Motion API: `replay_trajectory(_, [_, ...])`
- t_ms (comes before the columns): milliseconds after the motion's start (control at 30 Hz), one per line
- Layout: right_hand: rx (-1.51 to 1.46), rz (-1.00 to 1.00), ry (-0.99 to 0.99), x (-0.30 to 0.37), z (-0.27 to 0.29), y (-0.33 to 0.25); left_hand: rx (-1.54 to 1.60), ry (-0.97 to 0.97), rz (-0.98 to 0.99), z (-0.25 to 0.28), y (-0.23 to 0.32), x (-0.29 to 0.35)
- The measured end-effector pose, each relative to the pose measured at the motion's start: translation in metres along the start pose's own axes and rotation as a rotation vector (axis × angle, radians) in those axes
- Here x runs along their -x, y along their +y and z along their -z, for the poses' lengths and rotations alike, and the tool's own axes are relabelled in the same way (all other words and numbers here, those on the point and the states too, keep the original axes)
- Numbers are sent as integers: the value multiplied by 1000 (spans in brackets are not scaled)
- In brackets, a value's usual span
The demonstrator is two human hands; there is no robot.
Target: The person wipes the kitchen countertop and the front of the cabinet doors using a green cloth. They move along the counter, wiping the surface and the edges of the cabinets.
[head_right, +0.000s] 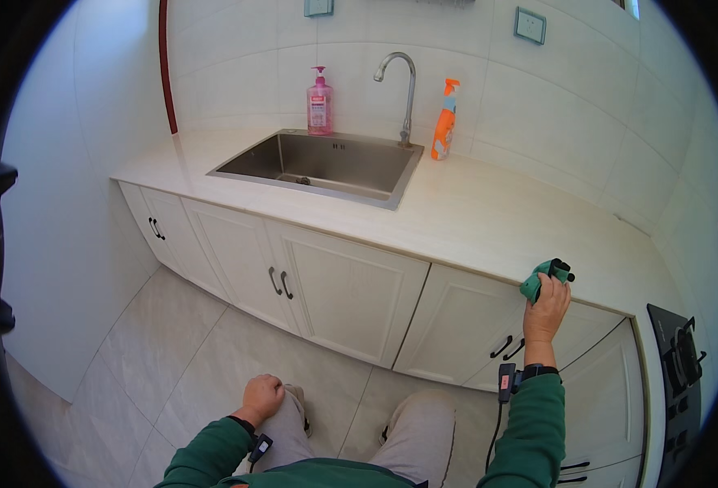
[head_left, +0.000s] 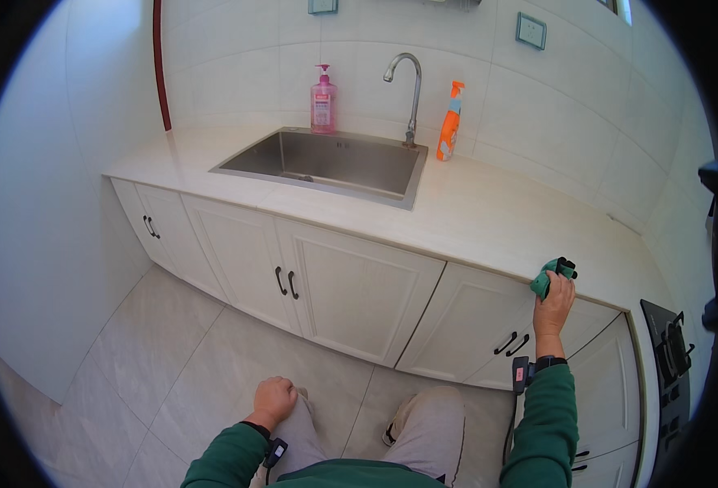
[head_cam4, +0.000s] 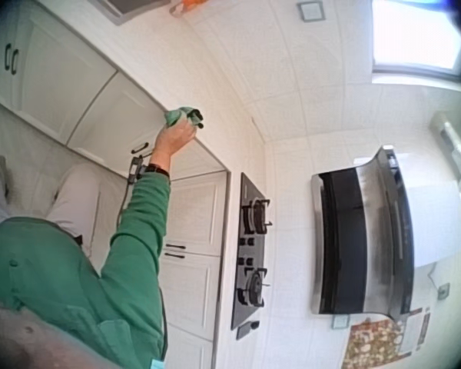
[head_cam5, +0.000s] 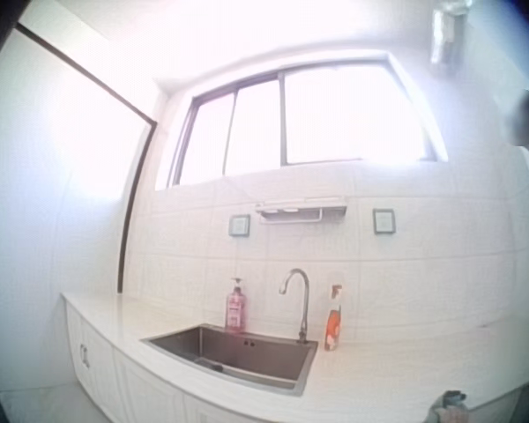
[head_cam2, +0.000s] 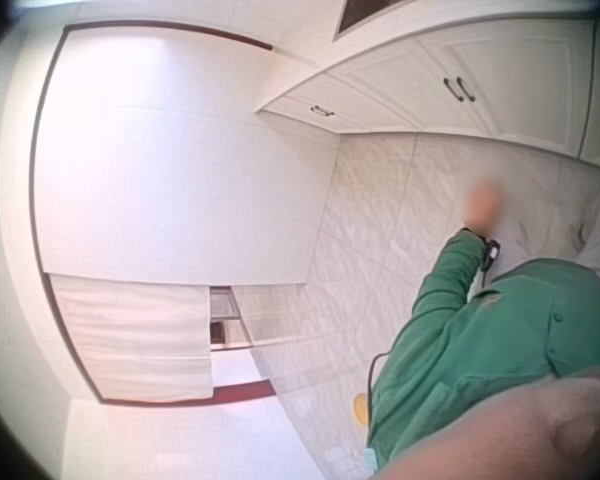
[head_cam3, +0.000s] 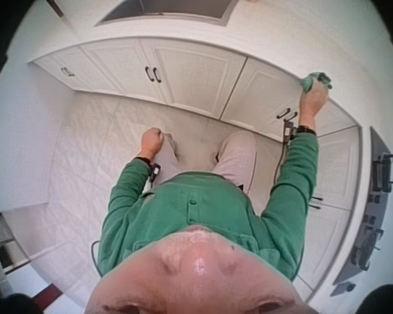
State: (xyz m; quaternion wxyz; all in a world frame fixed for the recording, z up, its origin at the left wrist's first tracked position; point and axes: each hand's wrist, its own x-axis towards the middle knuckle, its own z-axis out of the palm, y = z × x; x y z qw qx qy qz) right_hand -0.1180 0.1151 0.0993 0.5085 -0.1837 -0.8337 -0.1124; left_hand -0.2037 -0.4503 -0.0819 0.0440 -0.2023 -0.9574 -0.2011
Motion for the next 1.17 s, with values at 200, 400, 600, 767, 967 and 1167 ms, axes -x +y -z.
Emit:
replay_trajectory(200, [36, -29, -4, -2, 3, -6, 7, 25, 1, -1, -3, 2])
replay_trajectory(400, [-13, -8, -148, -20, 24, -62, 6, 18, -13, -4, 1, -3])
replay_trajectory(600, [-689, -140, -270, -56, 67, -131, -3, 22, -19, -4, 6, -2])
replay_trajectory(767, [-908, -416, -305, -114, 35, -91, 10, -23, 26, 0, 4, 1])
replay_trajectory(967, [-240, -256, -355, -95, -29, -46, 24, -1, 8, -4, 1, -1])
replay_trajectory(1167, [-166, -293, -662, -111, -27, -107, 30, -38, 13, -4, 1, -5])
